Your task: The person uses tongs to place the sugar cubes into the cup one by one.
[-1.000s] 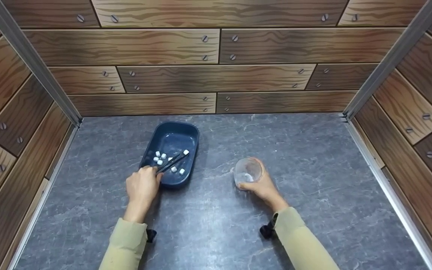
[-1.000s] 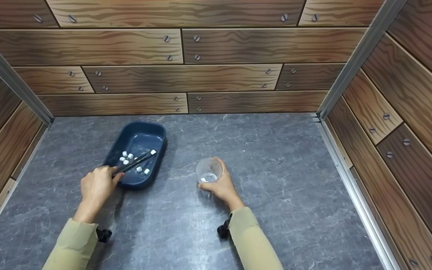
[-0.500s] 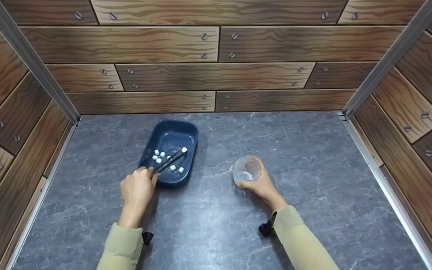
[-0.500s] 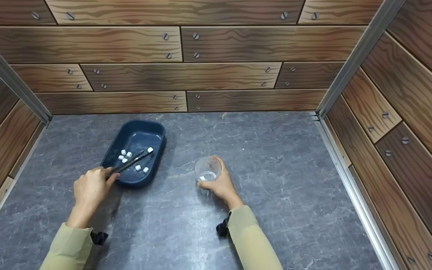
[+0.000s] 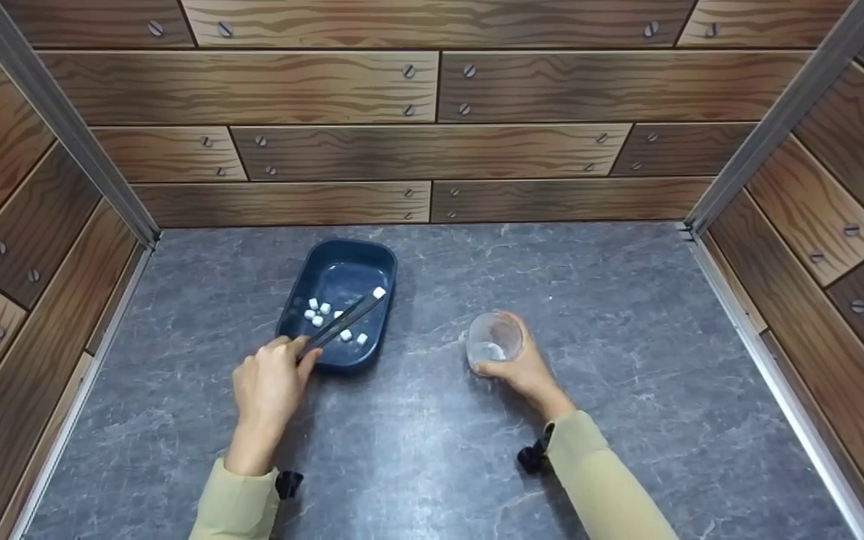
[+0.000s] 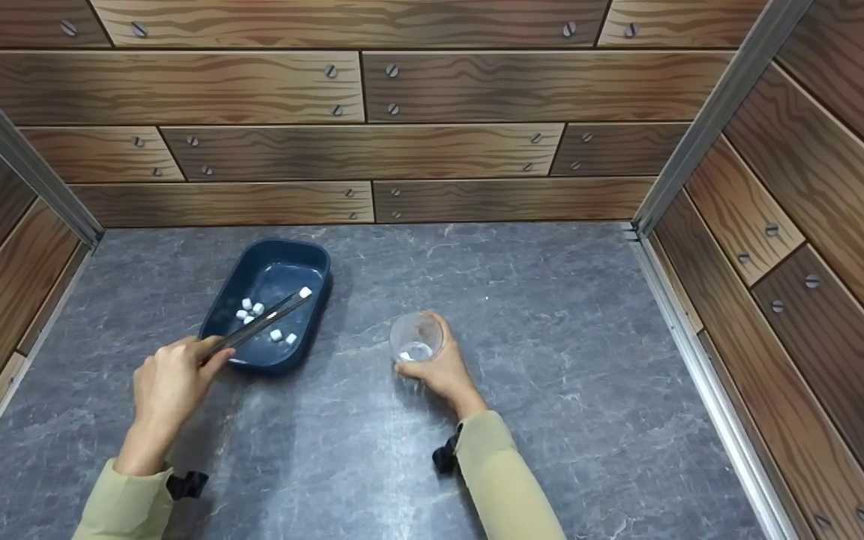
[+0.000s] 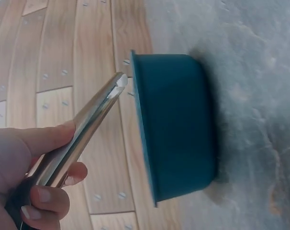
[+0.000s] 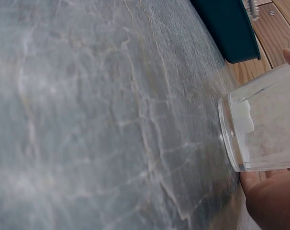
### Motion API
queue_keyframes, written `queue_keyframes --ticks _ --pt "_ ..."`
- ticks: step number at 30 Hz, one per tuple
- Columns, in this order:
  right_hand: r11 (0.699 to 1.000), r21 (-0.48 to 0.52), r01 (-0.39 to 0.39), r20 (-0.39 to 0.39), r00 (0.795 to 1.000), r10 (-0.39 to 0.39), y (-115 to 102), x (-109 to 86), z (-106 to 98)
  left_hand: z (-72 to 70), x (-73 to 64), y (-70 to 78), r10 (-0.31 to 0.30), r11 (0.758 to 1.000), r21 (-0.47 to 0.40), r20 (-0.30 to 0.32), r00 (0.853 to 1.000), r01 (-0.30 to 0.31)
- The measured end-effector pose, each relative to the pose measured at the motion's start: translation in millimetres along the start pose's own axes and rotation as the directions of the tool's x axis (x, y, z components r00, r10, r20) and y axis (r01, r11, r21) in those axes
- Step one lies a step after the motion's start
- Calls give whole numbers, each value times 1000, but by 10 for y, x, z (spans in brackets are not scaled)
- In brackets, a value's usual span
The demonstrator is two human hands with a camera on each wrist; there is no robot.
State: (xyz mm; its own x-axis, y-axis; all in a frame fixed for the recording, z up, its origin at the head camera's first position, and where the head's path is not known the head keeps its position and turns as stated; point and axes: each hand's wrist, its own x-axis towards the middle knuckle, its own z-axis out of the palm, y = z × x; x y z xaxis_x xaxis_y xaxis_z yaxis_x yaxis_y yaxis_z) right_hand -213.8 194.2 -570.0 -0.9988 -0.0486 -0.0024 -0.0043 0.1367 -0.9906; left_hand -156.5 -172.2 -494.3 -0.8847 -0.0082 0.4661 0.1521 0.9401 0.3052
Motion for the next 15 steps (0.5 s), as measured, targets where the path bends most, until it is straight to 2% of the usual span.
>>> queue_keyframes --ticks 7,15 --pt "1000 6 6 -8 1000 -6 111 29 -12 -116 -16 141 67 997 -31 -54 996 -69" --pt "1000 -15 16 -20 1000 -17 121 44 3 -176 -25 330 149 984 -82 -89 985 -157"
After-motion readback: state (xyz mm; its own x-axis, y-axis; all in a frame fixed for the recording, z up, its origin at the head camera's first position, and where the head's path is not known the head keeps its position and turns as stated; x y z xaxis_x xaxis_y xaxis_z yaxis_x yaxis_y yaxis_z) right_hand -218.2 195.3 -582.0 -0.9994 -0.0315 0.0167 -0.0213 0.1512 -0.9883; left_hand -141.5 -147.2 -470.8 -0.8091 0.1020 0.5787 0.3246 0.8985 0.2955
